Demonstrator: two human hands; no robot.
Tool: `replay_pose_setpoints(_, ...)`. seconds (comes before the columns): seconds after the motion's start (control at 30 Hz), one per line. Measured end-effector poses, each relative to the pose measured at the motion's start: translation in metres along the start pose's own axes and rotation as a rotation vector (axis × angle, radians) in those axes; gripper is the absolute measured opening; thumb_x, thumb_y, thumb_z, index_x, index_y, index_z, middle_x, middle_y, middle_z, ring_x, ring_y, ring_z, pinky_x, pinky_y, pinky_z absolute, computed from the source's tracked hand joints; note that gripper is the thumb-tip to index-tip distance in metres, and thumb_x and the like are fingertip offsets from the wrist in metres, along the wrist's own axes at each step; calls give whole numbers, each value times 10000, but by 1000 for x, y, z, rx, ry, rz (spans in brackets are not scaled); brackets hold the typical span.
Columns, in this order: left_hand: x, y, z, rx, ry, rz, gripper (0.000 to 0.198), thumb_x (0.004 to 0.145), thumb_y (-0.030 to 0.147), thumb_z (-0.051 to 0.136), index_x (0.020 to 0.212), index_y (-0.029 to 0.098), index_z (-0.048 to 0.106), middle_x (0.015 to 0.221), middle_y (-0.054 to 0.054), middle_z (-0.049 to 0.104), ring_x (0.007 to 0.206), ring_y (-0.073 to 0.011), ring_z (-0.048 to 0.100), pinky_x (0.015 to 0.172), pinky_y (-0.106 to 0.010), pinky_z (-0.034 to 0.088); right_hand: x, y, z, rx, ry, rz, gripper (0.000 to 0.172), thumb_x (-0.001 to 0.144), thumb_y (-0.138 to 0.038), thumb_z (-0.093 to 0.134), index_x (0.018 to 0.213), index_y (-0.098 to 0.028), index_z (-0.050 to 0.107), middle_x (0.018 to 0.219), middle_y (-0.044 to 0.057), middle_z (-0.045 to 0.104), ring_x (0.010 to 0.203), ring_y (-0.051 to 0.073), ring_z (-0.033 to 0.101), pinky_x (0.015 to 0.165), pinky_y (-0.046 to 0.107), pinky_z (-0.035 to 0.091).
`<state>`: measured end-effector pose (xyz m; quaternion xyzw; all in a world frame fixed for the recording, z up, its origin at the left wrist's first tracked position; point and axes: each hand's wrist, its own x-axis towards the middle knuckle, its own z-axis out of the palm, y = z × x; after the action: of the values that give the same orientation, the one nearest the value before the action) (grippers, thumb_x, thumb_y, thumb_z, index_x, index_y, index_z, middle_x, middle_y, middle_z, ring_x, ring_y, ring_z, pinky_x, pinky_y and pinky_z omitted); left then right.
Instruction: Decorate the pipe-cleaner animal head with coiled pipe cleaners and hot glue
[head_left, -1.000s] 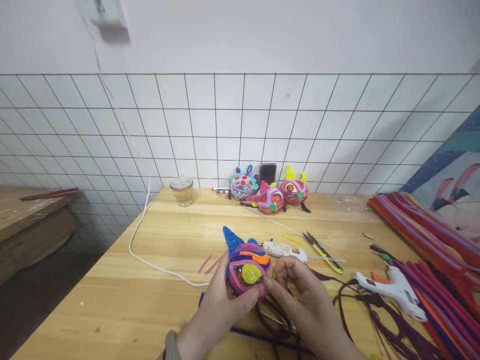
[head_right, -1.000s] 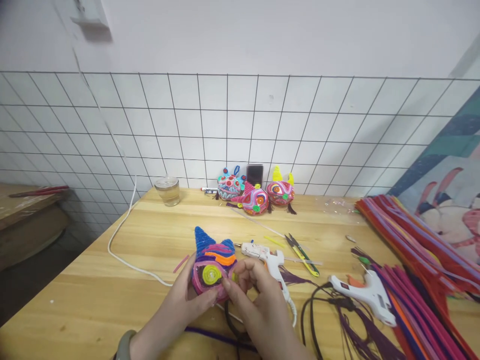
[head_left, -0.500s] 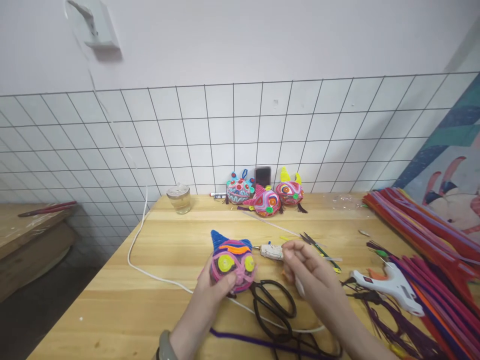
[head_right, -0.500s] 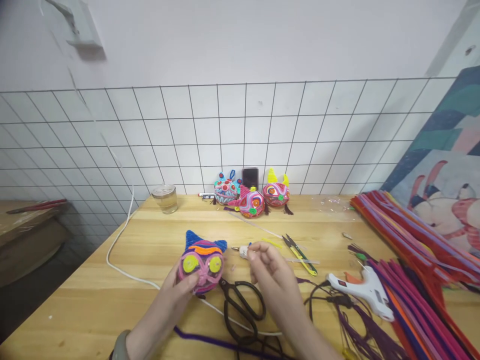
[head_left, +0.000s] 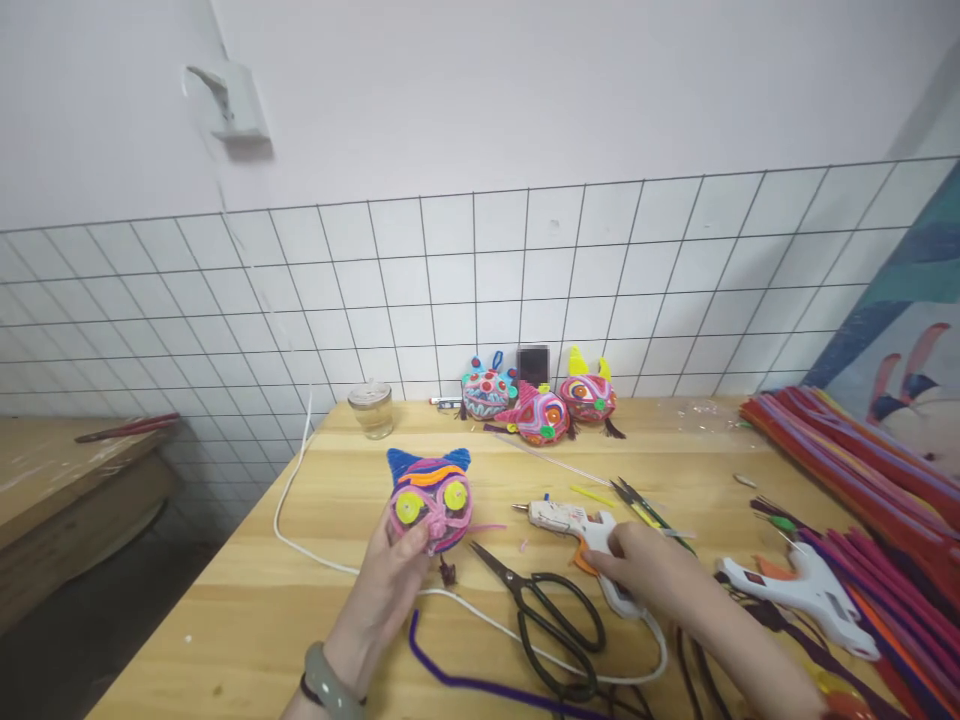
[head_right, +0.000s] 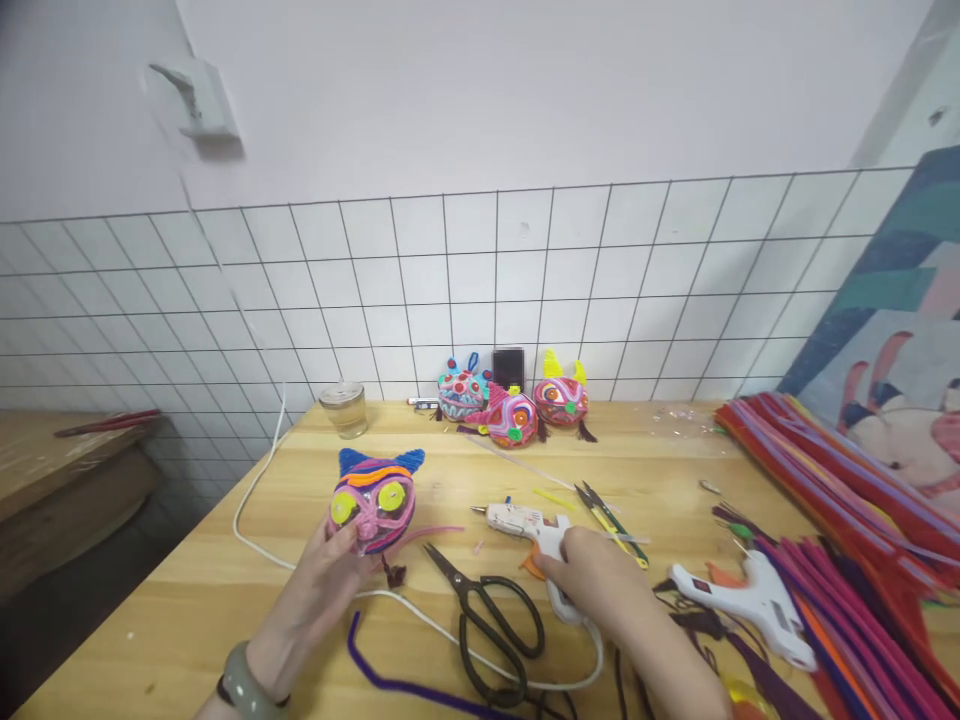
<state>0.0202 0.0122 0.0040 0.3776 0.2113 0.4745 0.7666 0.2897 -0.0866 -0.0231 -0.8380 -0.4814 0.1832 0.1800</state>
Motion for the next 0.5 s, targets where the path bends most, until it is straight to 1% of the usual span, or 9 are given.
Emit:
replay_pose_setpoints(0.1,-3,3,1,11,-27,-5,578,563,295,843,1096,199,642,1037,-95,728,999,-268,649,966,-423,450,5,2,6,38,-61,-12,366,666,-334,620,384,-232,410,395,-21,441,431,154,438,466,275,222)
replay_pose_setpoints(0.2,-6,7,3,11,-52,-11,636,524,301,863,1113,211,638,1103,-103,708,1062,-296,623,963,-431,453,11,4,6,116,-101,-17,402,680,-330,581,381,-239,327,370,-54,325,405,124,349,454,269,202)
replay_pose_setpoints(0.27,-7,9,3,5,-63,-2,654,513,295,868,1119,217,635,1156,-108,687,1113,-307,596,984,-434,437,14,5,5,175,-115,-14,407,687,-350,555,389,-245,299,376,-60,289,406,117,311,445,266,199)
replay_pose_setpoints(0.37,-6,9,1,7,-71,15,636,524,284,864,1114,214,637,1164,-110,684,1131,-304,587,1011,-436,412,16,4,6,266,-126,-10,366,665,-389,547,410,-244,329,381,-60,314,405,113,311,433,256,218)
replay_pose_setpoints(0.5,-4,8,-4,30,-91,36,612,557,256,846,1126,210,626,1160,-110,686,1129,-297,586,1020,-441,400,14,-1,10,409,-132,-4,302,686,-469,475,507,-255,358,379,-51,401,372,126,382,394,241,275)
